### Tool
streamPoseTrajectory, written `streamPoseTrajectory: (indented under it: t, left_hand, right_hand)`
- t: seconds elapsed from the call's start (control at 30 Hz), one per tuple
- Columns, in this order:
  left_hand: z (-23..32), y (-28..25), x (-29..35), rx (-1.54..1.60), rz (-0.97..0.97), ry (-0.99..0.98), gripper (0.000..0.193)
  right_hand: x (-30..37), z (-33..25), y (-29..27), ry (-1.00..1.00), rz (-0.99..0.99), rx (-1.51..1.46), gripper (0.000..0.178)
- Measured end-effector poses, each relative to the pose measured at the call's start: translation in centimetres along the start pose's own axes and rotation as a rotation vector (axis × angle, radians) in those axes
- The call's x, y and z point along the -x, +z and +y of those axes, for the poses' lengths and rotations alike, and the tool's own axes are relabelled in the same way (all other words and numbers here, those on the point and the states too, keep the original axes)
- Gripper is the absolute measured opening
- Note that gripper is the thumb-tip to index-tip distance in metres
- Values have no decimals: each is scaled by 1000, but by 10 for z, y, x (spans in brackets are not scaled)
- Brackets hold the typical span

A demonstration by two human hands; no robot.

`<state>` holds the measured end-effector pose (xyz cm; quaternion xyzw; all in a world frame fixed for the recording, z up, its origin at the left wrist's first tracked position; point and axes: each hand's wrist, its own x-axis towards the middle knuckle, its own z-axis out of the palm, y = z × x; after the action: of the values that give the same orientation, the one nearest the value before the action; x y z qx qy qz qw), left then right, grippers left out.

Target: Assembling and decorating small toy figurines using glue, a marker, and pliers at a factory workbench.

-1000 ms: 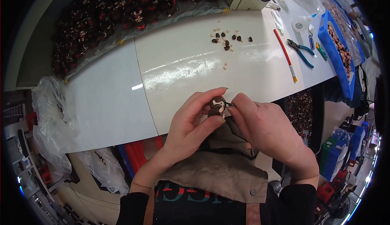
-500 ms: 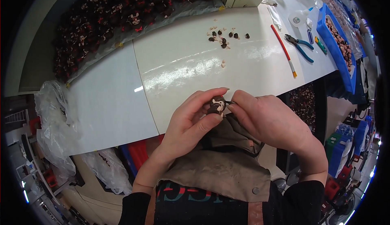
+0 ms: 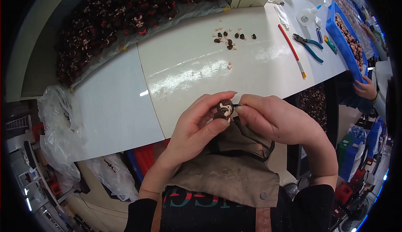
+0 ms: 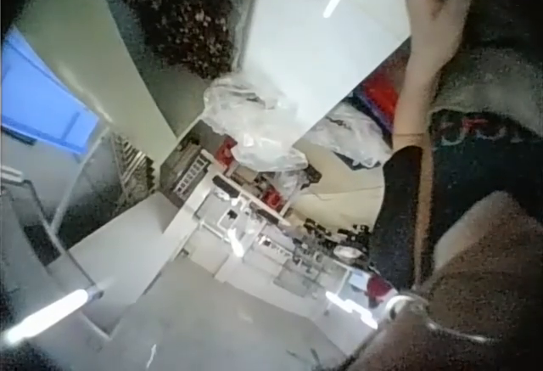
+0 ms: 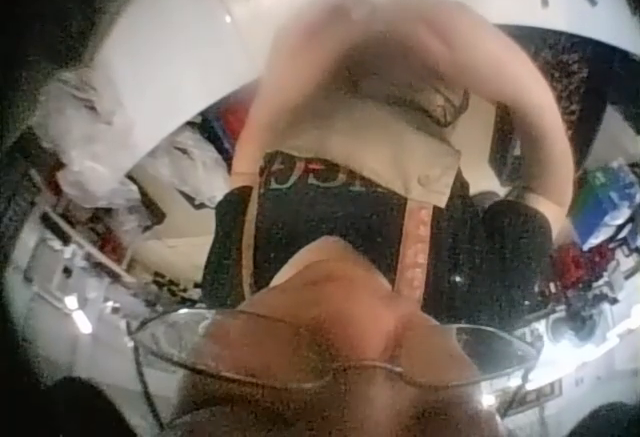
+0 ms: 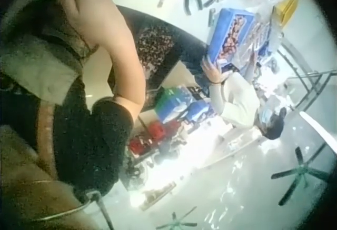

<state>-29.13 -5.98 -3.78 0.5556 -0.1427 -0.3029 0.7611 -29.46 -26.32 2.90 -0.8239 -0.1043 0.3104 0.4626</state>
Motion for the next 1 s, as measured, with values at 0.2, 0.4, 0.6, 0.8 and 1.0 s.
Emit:
streamPoseTrajectory:
  t: [0.2,0.4,0.6,0.8,1.0]
  left_hand:
    - [4,0,2,24,-9,-21,42]
    - [4,0,5,29,-2,-9,42]
    - [4,-4,7,8,-4,-7,43]
    - [6,-3,8,54,0,-3,43]
    - [5,-4,9,86,0,33,45]
  right_hand:
    - [1,1,2,32,-41,-122,30]
    - [0,2,3,119,-109,-287,33]
    - [-2,3,5,112,-127,-343,34]
    - [3,-1,11,78,-26,-552,40]
    - [2,12,33,-272,520,-37,34]
